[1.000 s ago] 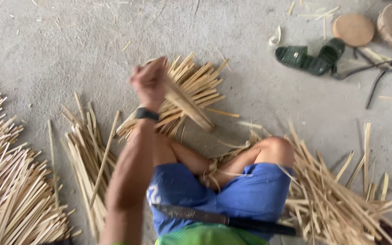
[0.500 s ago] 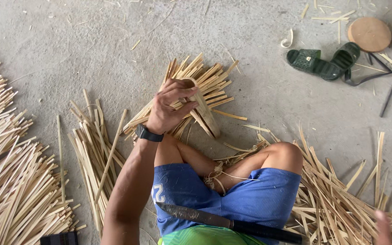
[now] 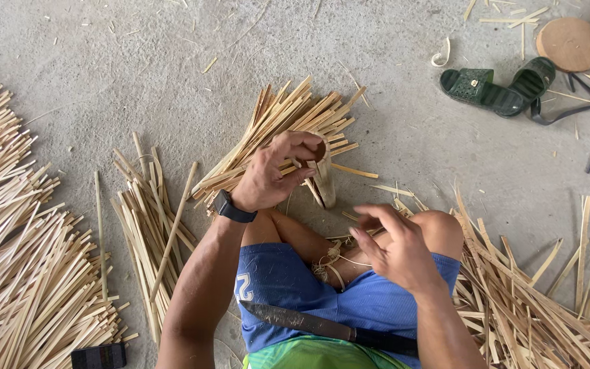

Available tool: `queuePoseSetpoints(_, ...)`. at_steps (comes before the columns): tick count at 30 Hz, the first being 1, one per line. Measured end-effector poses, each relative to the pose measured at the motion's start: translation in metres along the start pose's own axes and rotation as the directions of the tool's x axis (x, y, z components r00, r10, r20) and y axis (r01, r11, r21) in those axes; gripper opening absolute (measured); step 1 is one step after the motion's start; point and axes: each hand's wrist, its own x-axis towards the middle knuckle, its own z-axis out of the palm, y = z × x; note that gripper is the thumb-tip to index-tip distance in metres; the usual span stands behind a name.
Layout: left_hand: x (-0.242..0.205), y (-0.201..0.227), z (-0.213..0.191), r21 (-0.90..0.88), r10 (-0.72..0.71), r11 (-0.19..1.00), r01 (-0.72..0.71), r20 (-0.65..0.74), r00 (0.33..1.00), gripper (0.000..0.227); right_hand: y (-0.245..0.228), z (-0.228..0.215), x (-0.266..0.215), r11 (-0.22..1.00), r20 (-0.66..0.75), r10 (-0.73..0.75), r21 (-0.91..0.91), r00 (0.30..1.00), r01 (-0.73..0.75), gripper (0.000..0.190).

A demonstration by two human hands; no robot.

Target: The person uses a knife to whittle and refine the ends of several long, thin bamboo strips, handling each strip individually and then weaving them into a bundle.

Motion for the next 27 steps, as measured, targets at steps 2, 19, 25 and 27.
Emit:
queuePoseSetpoints(2,0.003,0.0,0.007,-0.004,0.013,1.0,-0.013,0.013,1.0,0.052,-0.011,0.003,0.016,0.999,0.012,-0.026,0.031,1.0,0.026,0.033)
queuePoseSetpoints(19,0.021,0.01,0.016,0.055,0.102,0.993,-0.109,0.108,0.989,0.028,0.002,-0.006,0.089,0.832,0.114,-0.338,-0.429,0.934,0.353,0.027)
queuePoseSetpoints(25,0.023,0.0,0.027,-0.048,0.021,0.999,-0.02,0.017,1.0,0.023,0.031,0.008,0.089,0.845,0.038,-0.381,-0.39,0.924,0.365,0.031)
queuePoseSetpoints(27,0.027,0.0,0.024,0.103,0.037,0.994,-0.041,0.037,0.999,0.023,0.039,0.019,0.078,0.941,-0.044,-0.285,-0.2,0.957,0.272,0.042)
